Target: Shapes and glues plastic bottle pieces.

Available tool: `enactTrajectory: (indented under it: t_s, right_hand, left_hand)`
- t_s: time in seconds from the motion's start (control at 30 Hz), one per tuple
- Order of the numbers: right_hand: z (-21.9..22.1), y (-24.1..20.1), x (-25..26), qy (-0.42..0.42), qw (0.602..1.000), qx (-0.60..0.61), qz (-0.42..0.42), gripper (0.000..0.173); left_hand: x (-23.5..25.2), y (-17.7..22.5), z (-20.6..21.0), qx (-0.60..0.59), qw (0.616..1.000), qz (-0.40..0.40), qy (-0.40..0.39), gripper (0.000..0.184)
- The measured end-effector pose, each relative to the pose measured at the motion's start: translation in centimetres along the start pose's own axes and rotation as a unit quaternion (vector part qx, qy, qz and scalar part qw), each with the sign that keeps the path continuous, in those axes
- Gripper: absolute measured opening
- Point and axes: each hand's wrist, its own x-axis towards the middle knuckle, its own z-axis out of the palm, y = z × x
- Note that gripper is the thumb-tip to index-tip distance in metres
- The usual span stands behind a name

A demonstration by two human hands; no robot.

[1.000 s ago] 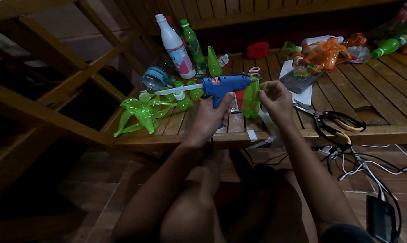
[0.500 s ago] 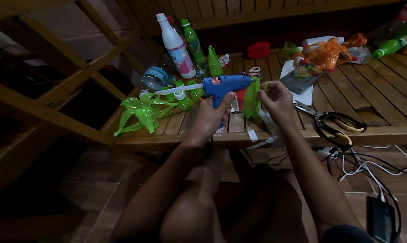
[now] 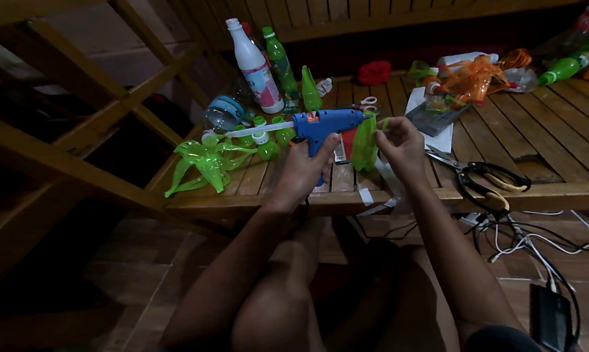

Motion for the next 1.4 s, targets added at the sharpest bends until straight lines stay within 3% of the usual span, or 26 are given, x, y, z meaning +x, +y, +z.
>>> enactTrajectory:
  t_s: [0.67,0.83,0.97,1.1,1.4]
  right_hand:
    - [-0.2,0.1,0.1,-0.010,0.999,-0.029,-0.010,0.021]
    - [-0.1,0.1,0.1,-0.011,1.000,-0.025,-0.007,0.023]
    - [-0.1,0.0,0.0,-0.022,0.999,-0.020,-0.009,0.024]
    - [-0.1,0.1,0.1,-0.023,0.999,-0.019,-0.010,0.024]
    - [-0.2,-0.3,-0.1,-0.016,0.999,-0.025,0.022,0.035]
  left_hand:
    - [0.8,0.3,0.3,-0.006,1.000,0.021,0.003,0.029]
    - [0.6,2.5,-4.1,-0.067,0.990,0.097,0.074,0.026]
    - [-0.3,0.9,-7.8,-0.094,0.992,-0.038,0.079,0.036]
    - [-1.2,-2.3,-7.2,-0.084,0.978,-0.185,0.044,0.042]
    - [0.5,-4.0,-5.8,-0.059,0.964,-0.258,0.039,0.041]
